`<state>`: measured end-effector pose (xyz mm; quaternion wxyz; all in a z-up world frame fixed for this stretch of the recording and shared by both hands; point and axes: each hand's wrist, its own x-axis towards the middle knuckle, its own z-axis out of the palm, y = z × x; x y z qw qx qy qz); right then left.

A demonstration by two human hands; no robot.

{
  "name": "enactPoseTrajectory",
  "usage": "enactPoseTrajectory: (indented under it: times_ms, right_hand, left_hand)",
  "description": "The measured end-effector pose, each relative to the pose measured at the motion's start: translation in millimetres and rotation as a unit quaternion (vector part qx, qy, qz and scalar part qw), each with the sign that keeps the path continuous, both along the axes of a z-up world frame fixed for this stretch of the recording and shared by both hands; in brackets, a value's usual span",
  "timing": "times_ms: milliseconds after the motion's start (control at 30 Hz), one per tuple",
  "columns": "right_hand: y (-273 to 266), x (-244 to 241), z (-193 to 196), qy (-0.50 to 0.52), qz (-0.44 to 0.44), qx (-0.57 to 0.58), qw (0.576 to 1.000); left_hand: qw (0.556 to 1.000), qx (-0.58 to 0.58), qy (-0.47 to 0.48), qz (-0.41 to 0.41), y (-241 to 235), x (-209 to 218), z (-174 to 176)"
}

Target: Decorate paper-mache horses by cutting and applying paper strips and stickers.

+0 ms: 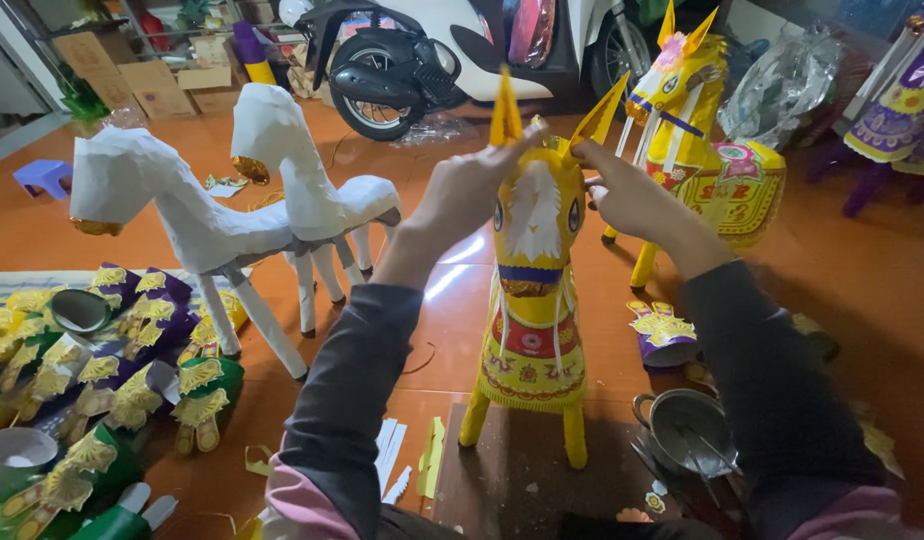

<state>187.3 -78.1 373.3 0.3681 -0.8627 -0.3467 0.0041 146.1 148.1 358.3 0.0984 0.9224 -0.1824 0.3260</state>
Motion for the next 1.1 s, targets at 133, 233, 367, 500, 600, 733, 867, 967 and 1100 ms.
enactPoseTrajectory:
  times_ms: [133,233,367,500,600,733,867,967,1100]
  right_hand:
    - [1.5,-0.8,0.9,-0.011,0.008,0.01,1.0]
    - [-0.6,1.9,-3.5,-0.041,0.01,0.012,0.999]
    - [-3.6,-3.0,-0.1,-0.018,0.004,0.01,1.0]
    - [1.5,-6.5,0.9,-0.013,-0.002,0.011,1.0]
    - [-0.8,-2.0,-2.1,-0.013,0.0,0.027,1.0]
    - [-1.3,-14.9,2.9,-0.018,-0.01,0.007,1.0]
    - [-0.7,-8.6,-1.4,-0.015,-0.016,0.009,1.0]
    - [-1.4,-21.1,8.2,-0.013,0.011,0.017,1.0]
    - [-2.4,-25.3,23.0,-0.079,-0.052,-0.095,0.991]
  left_hand:
    - [0.99,0.122,-0.057,0.048,-15.6,-19.6,1.9]
    - [0.946,-0.282,0.117,-0.109,1.1,3.6,-11.4]
    - [0.927,-0.336,0.124,-0.114,-13.0,-19.8,14.4]
    - [0.997,0.074,0.009,0.017,-11.6,-4.3,-10.3]
    - [0.968,-0.204,0.125,-0.08,-3.1,-6.2,-4.6]
    - [0.991,0.105,-0.051,0.068,-4.7,24.0,-32.9]
    - [0.99,0.115,0.01,0.08,-19.5,6.1,-11.8]
    - [0.988,-0.058,0.121,0.083,-20.8,11.9,-8.7]
    - [0.984,-0.111,0.122,0.067,-27.9,7.2,-3.6]
